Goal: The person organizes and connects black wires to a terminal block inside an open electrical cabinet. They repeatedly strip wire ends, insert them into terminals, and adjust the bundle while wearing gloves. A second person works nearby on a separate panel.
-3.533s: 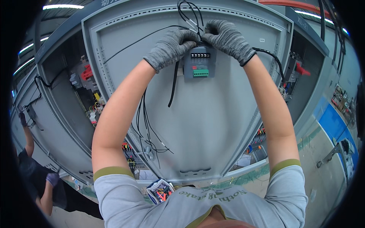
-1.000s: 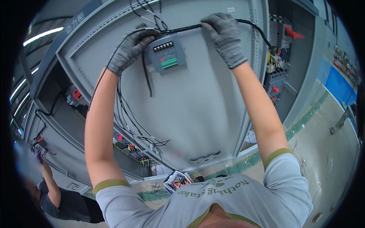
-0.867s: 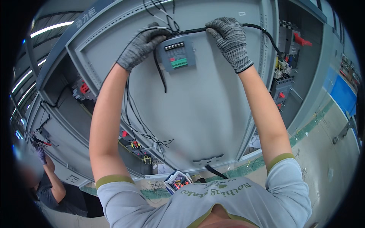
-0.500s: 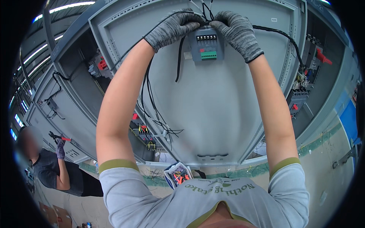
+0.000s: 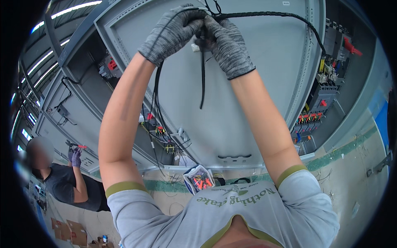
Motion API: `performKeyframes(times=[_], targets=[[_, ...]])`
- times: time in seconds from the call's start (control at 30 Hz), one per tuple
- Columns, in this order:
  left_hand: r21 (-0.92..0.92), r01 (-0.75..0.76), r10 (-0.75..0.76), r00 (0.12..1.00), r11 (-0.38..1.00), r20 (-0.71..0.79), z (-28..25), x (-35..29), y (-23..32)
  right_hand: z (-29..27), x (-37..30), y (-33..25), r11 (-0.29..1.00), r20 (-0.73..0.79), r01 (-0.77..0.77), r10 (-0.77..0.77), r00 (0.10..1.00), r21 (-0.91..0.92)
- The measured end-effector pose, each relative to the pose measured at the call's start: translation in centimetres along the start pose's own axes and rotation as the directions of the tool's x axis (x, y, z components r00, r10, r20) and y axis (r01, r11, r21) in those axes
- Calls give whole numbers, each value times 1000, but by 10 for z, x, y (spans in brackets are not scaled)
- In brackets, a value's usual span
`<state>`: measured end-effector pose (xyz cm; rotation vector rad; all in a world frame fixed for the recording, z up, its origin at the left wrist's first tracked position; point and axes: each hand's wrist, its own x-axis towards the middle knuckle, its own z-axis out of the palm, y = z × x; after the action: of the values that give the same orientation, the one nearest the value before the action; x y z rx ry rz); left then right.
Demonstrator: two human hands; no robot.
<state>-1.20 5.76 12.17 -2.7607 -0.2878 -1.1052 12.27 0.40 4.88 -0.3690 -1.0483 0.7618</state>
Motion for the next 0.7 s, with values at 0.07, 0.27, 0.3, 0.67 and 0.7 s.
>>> performKeyframes(times=[0.07,0.27,0.3,0.67,0.7], targets=[[132,52,-55,998,990,21,-4,-2,15,-12,2,-3,993,-2,-58,58,998,-105],[16,117,-115,990,993,-82,12,-4,6,-10,-10,-6,995,-3,0,0,1000,-103],[14,139,-137,987,990,-78,11,-2,6,-11,-10,-3,995,-8,-3,2,1000,-97],[-266,436,-427,899,860,95,-8,-2,39,-13,6,8,950,-20,74,-84,996,-305],[-225,440,-436,897,870,70,-7,-3,44,-13,3,7,950,-40,57,-73,997,-308]])
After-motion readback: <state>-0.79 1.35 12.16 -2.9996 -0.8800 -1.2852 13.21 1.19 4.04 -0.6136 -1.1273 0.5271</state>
